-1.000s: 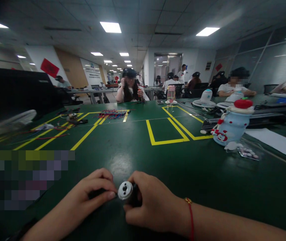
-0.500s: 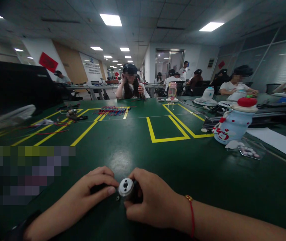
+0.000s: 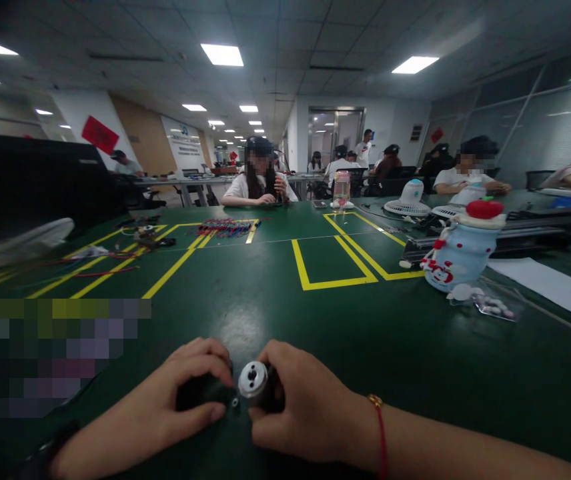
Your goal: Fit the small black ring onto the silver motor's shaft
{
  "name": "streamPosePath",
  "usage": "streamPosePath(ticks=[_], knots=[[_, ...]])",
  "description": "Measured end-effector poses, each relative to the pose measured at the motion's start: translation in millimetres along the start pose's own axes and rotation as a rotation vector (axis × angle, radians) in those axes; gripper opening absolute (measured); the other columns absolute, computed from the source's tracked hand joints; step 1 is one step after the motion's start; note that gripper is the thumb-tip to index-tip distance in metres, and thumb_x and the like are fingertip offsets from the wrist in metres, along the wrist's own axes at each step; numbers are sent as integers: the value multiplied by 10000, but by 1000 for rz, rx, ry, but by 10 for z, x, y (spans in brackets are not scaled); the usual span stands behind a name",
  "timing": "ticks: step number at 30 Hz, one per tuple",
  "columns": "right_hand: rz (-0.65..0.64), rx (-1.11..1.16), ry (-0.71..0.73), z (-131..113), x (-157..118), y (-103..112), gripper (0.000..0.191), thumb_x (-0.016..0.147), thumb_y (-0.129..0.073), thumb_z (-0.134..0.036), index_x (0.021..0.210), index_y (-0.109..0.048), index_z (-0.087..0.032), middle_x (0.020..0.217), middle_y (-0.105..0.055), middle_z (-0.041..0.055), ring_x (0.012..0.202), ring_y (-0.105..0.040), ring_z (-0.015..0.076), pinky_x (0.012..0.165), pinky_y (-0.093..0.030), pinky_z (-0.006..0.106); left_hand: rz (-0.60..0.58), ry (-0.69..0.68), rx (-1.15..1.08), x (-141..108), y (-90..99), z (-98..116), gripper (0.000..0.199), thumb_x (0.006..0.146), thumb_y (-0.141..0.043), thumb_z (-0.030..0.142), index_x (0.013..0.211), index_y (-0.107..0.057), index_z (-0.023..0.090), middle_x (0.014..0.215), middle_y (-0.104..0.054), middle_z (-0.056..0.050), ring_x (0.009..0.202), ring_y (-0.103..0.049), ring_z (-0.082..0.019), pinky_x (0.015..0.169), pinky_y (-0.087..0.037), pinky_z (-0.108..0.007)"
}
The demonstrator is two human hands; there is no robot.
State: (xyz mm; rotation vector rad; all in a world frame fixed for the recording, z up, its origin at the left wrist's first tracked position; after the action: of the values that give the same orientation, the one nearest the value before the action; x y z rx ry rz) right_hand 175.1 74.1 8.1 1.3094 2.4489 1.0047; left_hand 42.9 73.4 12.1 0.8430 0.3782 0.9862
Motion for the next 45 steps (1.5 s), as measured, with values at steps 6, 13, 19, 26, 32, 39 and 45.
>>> streamPosePath(ticks=[6,13,19,26,32,39,45], knots=[[2,2,3,-1,3,-16,272,656,-634,-165,899,-514,-188,785,-564,-15,630,-490,118,521,-369,227,-4,-43,19,34,-88,83,85,775,-702,237,854,-679,260,1009,-612,-4,982,-537,-224,874,-379,-362],[-4,-42,0,-14,10,-22,248,660,-632,-194,882,-521,-187,787,-562,-9,629,-480,120,528,-354,230,239,-77,-243,78,183,256,131,895,-569,209,944,-676,266,924,-601,-12,888,-575,-180,799,-445,-306],[-3,-71,6,-18,27,-27,217,669,-624,-223,847,-507,-186,747,-549,-14,599,-473,120,516,-346,234,185,-144,-199,143,76,432,181,885,-548,153,945,-689,248,888,-606,-27,837,-593,-174,744,-471,-287],[-17,-58,18,-22,16,-26,234,685,-643,-237,879,-524,-185,771,-568,-10,622,-491,124,529,-361,232,168,-98,-257,54,55,402,192,902,-525,194,1009,-666,270,980,-618,-22,923,-592,-188,831,-468,-308],[-25,-20,20,-6,10,-33,281,692,-660,-218,945,-539,-195,817,-596,-4,656,-514,130,556,-380,235,123,48,-314,18,13,83,213,919,-505,230,1087,-626,282,1036,-654,-9,948,-599,-198,847,-465,-322],[-43,-6,-13,-3,4,-16,285,686,-658,-193,945,-539,-194,809,-584,-10,663,-512,127,559,-395,233,91,78,-132,41,85,-151,194,898,-437,130,888,-613,209,847,-628,12,786,-590,-166,718,-452,-277],[-28,-4,-22,12,5,-19,290,678,-651,-181,941,-529,-201,811,-570,-16,650,-506,123,541,-391,231,39,-3,-121,46,60,-77,233,874,-419,65,832,-602,204,880,-611,12,836,-585,-152,764,-451,-268]])
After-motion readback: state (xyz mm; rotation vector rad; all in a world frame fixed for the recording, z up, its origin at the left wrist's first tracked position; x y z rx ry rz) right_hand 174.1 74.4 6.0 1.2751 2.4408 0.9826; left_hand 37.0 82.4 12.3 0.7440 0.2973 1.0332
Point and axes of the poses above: each hand's wrist, its own x-axis towards the middle knuckle, its own y-axis out of the back of the hand, z = x × y, the point moved 9 cm from there along x, towards the middle knuckle
